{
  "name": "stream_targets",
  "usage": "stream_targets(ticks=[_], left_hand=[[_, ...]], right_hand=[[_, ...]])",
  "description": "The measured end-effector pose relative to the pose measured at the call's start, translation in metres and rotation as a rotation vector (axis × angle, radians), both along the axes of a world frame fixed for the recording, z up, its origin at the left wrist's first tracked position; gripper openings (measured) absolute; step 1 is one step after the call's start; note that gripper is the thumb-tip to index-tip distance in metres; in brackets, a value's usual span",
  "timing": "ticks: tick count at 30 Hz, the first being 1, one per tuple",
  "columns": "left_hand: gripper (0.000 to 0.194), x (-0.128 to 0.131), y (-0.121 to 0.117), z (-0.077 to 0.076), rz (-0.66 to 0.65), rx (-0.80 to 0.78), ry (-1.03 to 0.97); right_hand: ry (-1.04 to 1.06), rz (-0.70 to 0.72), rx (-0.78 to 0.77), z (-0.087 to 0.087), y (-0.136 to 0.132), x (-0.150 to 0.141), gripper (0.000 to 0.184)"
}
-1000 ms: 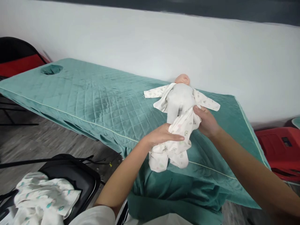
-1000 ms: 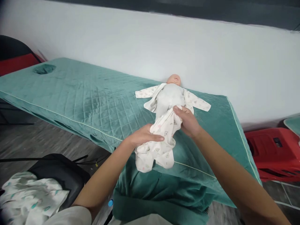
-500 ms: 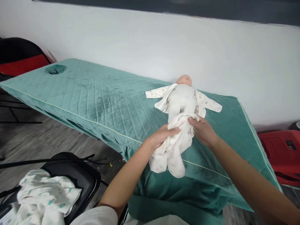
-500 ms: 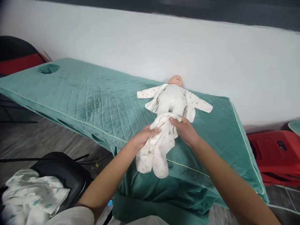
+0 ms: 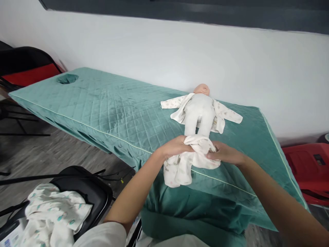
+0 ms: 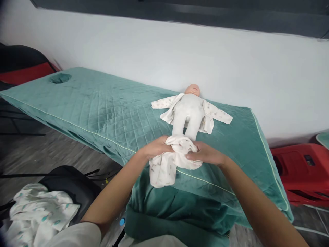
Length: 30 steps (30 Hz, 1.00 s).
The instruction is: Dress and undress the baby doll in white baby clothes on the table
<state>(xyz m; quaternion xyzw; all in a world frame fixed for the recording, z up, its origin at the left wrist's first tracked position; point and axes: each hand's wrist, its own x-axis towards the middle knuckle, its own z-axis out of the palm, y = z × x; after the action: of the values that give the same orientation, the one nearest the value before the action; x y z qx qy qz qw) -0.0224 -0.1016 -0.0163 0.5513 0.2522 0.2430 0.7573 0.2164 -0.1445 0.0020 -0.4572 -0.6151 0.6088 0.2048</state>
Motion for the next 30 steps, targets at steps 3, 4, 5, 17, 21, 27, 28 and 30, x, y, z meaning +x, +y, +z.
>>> stream_targets(ticks=[3, 4, 5, 17, 21, 27, 28, 30], left_hand=[[0.037, 0.005, -0.004, -0.003, 0.09, -0.112, -0.083], [0.041, 0.007, -0.007, -0.004, 0.114, -0.154, -0.112], [0.046, 0.009, -0.009, -0.004, 0.136, -0.193, -0.141], [0.05, 0.009, -0.017, 0.009, 0.006, -0.239, -0.048], [0.049, 0.016, -0.009, 0.002, 0.2, -0.243, -0.146], [0.02, 0.031, 0.003, -0.007, 0.261, 0.205, 0.272], [0.018, 0.033, 0.004, -0.007, 0.249, 0.351, 0.388], [0.019, 0.037, 0.005, -0.006, 0.212, 0.607, 0.602]], right_hand=[[-0.169, 0.153, -0.014, 0.007, -0.007, -0.005, 0.033], [-0.175, 0.129, -0.004, 0.008, -0.009, -0.008, 0.031], [-0.156, 0.073, 0.015, 0.009, -0.01, -0.011, 0.029], [0.429, -0.587, -0.068, 0.003, -0.017, -0.018, 0.042], [0.366, -0.519, -0.164, -0.008, -0.025, -0.014, 0.041], [0.296, -0.425, -0.265, -0.03, -0.038, -0.012, 0.041], [0.28, -0.427, -0.256, -0.033, -0.039, -0.012, 0.039], [0.208, -0.468, -0.194, -0.038, -0.038, -0.012, 0.035]])
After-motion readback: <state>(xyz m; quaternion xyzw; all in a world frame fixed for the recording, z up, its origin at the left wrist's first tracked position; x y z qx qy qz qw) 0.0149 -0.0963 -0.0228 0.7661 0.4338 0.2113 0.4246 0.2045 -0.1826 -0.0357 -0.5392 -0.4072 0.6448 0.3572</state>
